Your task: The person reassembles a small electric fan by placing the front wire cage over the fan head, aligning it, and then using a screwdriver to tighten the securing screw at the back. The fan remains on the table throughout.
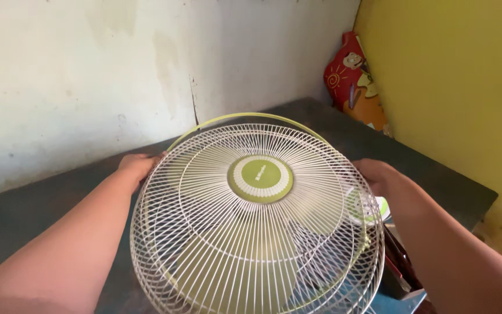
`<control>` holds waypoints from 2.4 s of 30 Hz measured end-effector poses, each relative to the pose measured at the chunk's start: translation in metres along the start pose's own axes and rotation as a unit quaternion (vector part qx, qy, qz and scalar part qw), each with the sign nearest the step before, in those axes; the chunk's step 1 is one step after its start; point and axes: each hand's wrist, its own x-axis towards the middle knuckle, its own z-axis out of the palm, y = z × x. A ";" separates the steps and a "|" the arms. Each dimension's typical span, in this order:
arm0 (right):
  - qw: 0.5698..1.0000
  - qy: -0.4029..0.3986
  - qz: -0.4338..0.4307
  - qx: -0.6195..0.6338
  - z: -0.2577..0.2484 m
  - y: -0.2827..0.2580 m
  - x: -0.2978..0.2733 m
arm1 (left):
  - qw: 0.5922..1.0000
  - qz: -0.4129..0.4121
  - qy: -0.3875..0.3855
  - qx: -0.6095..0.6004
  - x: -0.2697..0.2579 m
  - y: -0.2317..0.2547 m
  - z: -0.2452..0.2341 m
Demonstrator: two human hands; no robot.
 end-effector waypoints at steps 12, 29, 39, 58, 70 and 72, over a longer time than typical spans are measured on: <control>0.976 0.161 -0.062 -0.134 0.021 -0.010 -0.020 | 0.995 -0.042 0.085 0.020 -0.054 0.025 -0.006; 0.948 0.282 -0.073 -0.126 0.081 -0.030 -0.086 | 0.969 0.085 0.119 0.199 -0.035 0.019 -0.013; 0.938 0.313 -0.077 -0.130 0.096 -0.038 -0.095 | 0.978 0.009 0.155 0.137 -0.056 0.034 -0.005; 0.936 0.324 -0.131 -0.046 0.094 -0.019 -0.105 | 0.979 0.073 0.192 -0.009 -0.086 0.031 0.003; 0.914 0.345 -0.156 -0.147 0.107 -0.010 -0.139 | 0.975 0.133 0.171 -0.048 -0.131 0.044 -0.014; 0.911 0.373 -0.153 -0.082 0.116 -0.008 -0.154 | 0.976 0.126 0.172 -0.038 -0.144 0.049 -0.017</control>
